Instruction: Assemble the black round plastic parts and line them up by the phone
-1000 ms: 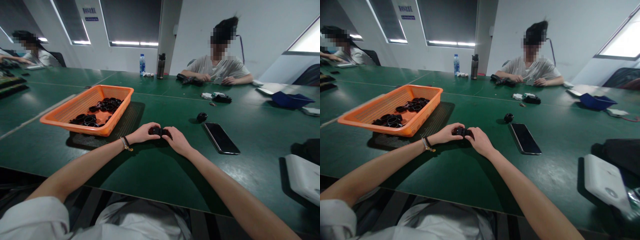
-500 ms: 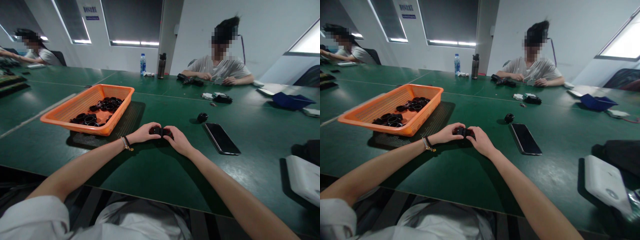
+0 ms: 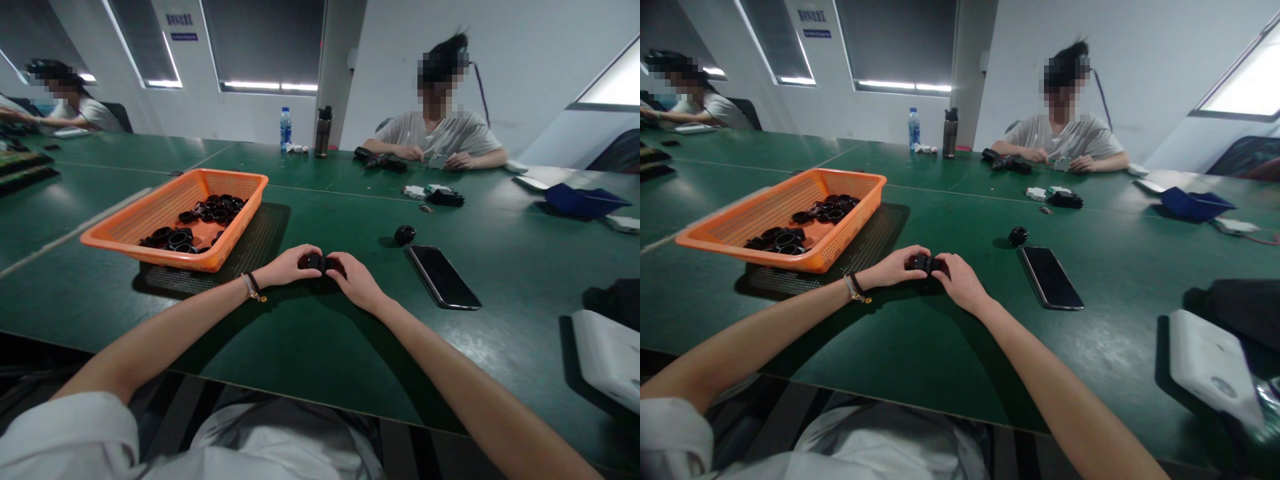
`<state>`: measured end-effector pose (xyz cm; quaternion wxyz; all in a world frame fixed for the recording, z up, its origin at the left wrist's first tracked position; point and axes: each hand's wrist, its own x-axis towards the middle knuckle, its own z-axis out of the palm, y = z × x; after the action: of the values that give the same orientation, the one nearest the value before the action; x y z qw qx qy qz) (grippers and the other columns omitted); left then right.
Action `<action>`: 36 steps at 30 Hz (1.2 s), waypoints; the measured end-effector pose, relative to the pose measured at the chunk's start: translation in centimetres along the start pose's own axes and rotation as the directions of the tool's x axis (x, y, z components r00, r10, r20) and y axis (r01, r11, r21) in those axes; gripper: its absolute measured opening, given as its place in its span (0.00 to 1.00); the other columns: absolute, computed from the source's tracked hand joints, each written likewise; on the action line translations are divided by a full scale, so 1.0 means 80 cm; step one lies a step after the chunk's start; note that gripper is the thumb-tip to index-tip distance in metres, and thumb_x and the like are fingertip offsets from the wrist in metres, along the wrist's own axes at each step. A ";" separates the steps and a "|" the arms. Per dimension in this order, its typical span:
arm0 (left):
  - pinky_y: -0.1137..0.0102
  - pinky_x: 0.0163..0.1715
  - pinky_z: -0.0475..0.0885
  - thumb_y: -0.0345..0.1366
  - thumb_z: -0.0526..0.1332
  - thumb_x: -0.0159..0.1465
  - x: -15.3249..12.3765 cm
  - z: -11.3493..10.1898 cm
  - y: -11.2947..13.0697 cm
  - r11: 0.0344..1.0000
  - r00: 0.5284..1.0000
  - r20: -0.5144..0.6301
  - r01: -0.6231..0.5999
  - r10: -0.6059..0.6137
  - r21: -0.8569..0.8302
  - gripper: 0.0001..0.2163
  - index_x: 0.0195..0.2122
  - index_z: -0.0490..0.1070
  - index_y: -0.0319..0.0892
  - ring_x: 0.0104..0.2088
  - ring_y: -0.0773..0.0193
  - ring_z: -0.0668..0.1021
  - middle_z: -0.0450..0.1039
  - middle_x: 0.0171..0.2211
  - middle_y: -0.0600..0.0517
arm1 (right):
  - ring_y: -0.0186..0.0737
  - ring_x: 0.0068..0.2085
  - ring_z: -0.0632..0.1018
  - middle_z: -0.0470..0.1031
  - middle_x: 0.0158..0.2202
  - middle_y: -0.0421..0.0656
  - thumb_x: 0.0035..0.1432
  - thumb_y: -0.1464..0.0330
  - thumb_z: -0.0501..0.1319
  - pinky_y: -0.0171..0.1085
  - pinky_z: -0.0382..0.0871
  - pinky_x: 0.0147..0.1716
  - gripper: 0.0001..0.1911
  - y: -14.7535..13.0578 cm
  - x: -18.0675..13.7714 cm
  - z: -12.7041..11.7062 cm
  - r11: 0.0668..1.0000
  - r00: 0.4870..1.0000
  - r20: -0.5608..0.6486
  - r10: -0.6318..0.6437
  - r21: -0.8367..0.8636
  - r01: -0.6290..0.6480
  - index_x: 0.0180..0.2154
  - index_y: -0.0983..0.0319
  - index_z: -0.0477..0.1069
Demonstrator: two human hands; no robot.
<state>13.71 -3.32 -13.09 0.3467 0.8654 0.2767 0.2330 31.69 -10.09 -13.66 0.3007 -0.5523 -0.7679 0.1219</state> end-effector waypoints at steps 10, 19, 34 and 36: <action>0.68 0.41 0.67 0.39 0.62 0.54 0.000 0.001 -0.002 1.000 1.000 0.001 -0.011 0.011 -0.013 0.18 0.45 0.66 0.39 0.39 0.62 0.72 0.69 0.41 0.48 | 0.40 0.38 0.73 0.72 0.37 0.46 0.56 0.72 0.54 0.41 0.66 0.39 0.09 0.002 0.002 0.003 1.000 1.000 0.014 0.024 0.000 -0.024 0.40 0.63 0.65; 0.69 0.40 0.67 0.38 0.62 0.54 0.000 0.000 0.001 1.000 1.000 0.002 -0.001 0.001 -0.006 0.18 0.44 0.65 0.38 0.39 0.62 0.72 0.69 0.41 0.48 | 0.39 0.35 0.72 0.71 0.36 0.45 0.55 0.70 0.55 0.40 0.67 0.36 0.11 -0.001 -0.001 -0.002 1.000 1.000 0.018 0.016 0.023 -0.017 0.42 0.63 0.64; 0.68 0.41 0.66 0.37 0.62 0.54 0.001 0.001 0.000 1.000 1.000 -0.005 -0.006 0.006 0.007 0.17 0.44 0.65 0.37 0.40 0.61 0.71 0.69 0.40 0.47 | 0.41 0.39 0.72 0.72 0.38 0.45 0.50 0.73 0.60 0.42 0.67 0.40 0.13 0.004 0.000 0.000 1.000 0.999 -0.040 -0.015 0.024 0.016 0.41 0.63 0.67; 0.68 0.42 0.66 0.36 0.62 0.54 0.001 0.001 0.000 1.000 1.000 -0.004 -0.002 0.002 0.013 0.17 0.44 0.65 0.37 0.40 0.61 0.71 0.69 0.40 0.47 | 0.41 0.39 0.73 0.73 0.38 0.45 0.50 0.73 0.60 0.42 0.67 0.40 0.13 0.005 0.000 0.000 1.000 0.999 -0.042 -0.019 0.018 0.020 0.41 0.63 0.67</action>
<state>13.82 -3.36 -13.13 0.3402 0.8675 0.2779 0.2334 31.99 -9.93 -13.87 0.3231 -0.5444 -0.7656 0.1146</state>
